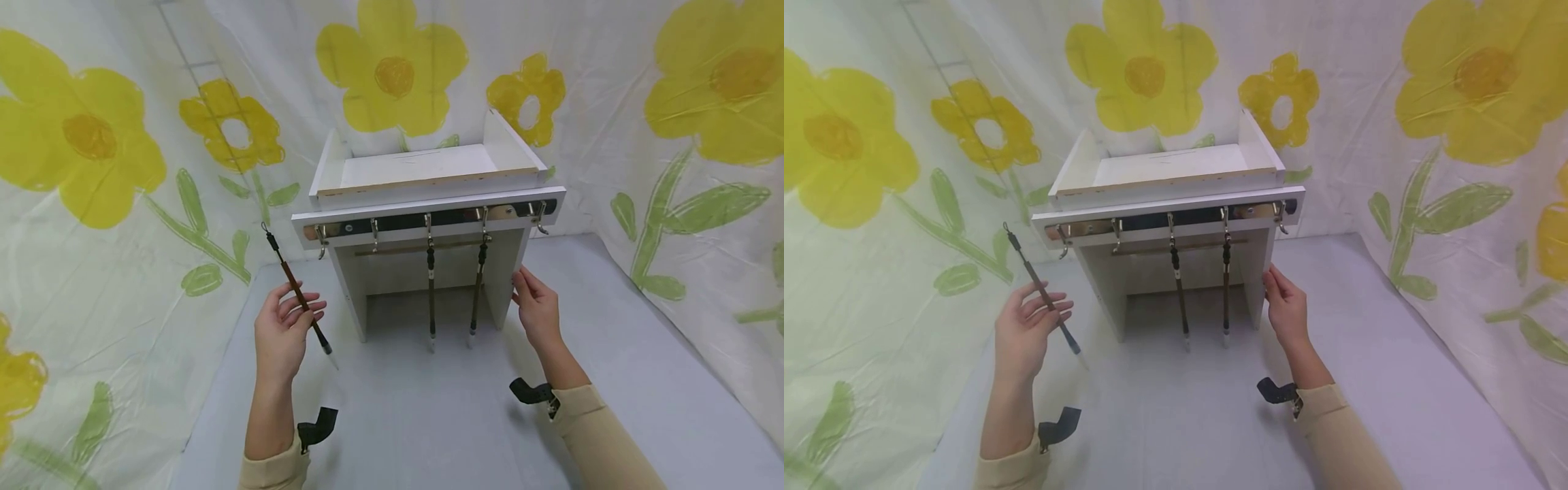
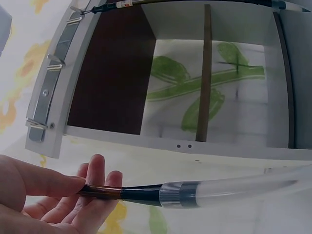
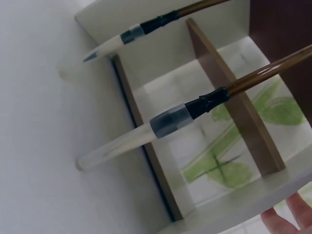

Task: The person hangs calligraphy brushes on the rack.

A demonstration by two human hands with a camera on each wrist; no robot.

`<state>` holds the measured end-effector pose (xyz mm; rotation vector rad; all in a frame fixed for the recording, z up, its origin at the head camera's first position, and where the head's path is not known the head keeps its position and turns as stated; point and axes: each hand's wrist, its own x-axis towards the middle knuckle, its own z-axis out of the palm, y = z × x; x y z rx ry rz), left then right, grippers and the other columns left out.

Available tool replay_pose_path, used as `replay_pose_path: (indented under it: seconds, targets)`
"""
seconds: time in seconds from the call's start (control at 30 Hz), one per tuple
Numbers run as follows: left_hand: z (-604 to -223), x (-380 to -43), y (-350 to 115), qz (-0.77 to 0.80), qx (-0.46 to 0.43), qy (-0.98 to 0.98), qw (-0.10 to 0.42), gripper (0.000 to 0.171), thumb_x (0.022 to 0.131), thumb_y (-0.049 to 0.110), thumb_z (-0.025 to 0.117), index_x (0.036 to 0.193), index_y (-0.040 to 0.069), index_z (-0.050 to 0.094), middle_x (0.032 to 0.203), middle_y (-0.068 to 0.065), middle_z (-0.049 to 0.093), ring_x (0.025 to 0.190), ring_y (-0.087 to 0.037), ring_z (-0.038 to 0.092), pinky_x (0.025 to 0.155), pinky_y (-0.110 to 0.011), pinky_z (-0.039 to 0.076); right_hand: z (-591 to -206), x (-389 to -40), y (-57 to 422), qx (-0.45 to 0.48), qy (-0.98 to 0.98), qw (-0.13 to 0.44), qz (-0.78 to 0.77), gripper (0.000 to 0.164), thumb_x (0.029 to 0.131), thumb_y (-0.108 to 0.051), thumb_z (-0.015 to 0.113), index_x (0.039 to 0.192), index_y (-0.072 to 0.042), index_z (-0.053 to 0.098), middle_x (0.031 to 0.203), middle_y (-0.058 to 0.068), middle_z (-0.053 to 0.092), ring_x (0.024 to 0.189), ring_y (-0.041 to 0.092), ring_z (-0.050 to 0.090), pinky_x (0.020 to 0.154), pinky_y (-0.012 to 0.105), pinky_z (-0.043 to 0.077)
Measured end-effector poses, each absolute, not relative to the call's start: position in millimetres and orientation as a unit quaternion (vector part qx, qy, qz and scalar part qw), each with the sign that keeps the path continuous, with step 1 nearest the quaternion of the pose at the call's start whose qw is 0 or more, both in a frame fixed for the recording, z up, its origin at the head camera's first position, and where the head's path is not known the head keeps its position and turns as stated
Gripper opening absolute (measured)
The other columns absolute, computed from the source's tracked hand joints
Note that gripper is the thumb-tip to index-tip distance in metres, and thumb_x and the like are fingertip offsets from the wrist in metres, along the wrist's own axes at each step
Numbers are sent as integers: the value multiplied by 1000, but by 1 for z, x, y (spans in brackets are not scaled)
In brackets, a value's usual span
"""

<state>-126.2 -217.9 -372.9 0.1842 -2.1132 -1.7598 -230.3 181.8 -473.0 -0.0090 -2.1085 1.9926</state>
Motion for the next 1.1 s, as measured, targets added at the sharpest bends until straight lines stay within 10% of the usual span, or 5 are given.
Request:
replay_pose_path:
  seconds: [1.1]
  targets:
    - [-352, -106, -189, -606, -22, -763, 224, 45, 94, -11, 61, 134, 9, 57, 112, -13, 72, 96, -20, 74, 86, -25, 60, -476, -231, 183, 2, -721, 119, 683, 47, 106, -36, 51, 149, -19, 50, 153, 7, 49, 132, 13, 55, 97, 26, 52]
